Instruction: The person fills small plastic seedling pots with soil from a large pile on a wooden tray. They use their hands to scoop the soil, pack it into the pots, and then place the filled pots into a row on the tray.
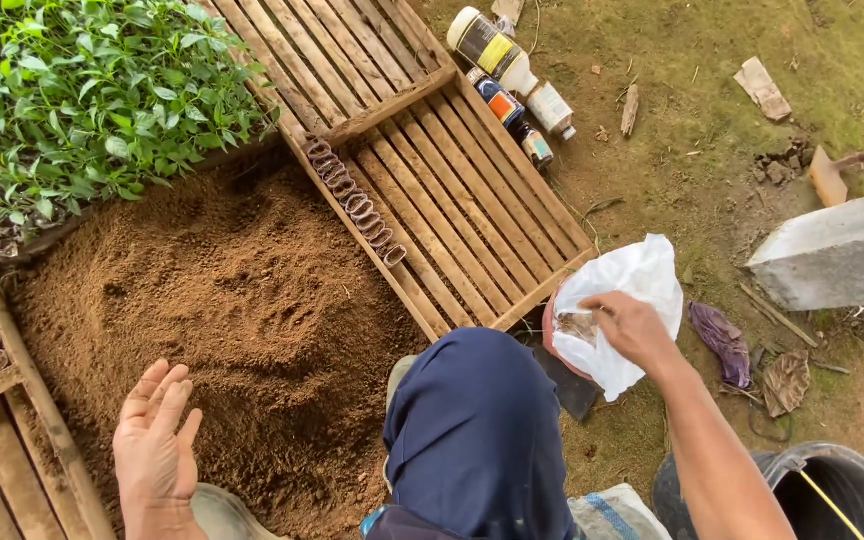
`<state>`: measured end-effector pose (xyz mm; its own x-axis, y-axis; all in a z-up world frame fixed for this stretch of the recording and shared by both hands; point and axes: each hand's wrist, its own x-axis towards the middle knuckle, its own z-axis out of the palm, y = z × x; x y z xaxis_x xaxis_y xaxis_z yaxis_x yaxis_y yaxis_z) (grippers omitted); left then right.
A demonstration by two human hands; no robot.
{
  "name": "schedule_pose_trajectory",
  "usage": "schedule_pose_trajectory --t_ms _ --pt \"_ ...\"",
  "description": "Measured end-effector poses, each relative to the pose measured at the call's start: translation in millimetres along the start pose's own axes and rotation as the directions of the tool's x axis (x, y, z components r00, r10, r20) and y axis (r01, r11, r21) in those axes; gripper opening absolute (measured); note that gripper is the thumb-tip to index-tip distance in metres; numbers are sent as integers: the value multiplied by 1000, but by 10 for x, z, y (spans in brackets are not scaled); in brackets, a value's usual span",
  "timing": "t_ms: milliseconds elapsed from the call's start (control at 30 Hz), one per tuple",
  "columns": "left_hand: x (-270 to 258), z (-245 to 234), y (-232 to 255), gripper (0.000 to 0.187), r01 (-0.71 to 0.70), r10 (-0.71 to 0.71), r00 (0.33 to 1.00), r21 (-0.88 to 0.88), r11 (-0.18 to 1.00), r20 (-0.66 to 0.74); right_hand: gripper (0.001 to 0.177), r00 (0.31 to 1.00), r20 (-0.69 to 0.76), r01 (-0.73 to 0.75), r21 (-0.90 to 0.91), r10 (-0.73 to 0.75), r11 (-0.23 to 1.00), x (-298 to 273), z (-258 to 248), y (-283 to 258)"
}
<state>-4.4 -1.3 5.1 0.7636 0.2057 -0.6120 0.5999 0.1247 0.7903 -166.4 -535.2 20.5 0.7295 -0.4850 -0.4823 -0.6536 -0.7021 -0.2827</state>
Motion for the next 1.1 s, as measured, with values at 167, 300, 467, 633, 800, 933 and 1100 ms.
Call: schedule_pose_trajectory --t_ms 167,300,467,633,800,933,1100 --pt "109 -110 -110 41 -53 54 999 -18 998 8 30 973 -118 -193 79 201 978 -143 -205 284" --pt "71 -16 -77 39 -33 33 999 -6 999 34 34 965 110 -224 -138 240 965 -252 -22 334" --pt "57 -2 -83 38 -50 51 997 -8 999 53 44 979 197 -9 -203 50 979 -304 721 624" --pt "66 -33 -93 38 -57 58 997 -13 998 51 61 871 95 491 -218 -482 843 -23 1053 1102" --pt "58 -62 -110 38 -82 84 995 -27 996 55 34 964 40 -260 -45 262 965 -378 123 169" --pt "46 -40 -110 38 -82 84 995 -27 996 59 36 990 -70 114 -86 -120 990 -54 397 711" --pt "58 -74 -120 37 -91 94 994 -51 995 58 49 903 367 12 -539 222 842 13 624 806"
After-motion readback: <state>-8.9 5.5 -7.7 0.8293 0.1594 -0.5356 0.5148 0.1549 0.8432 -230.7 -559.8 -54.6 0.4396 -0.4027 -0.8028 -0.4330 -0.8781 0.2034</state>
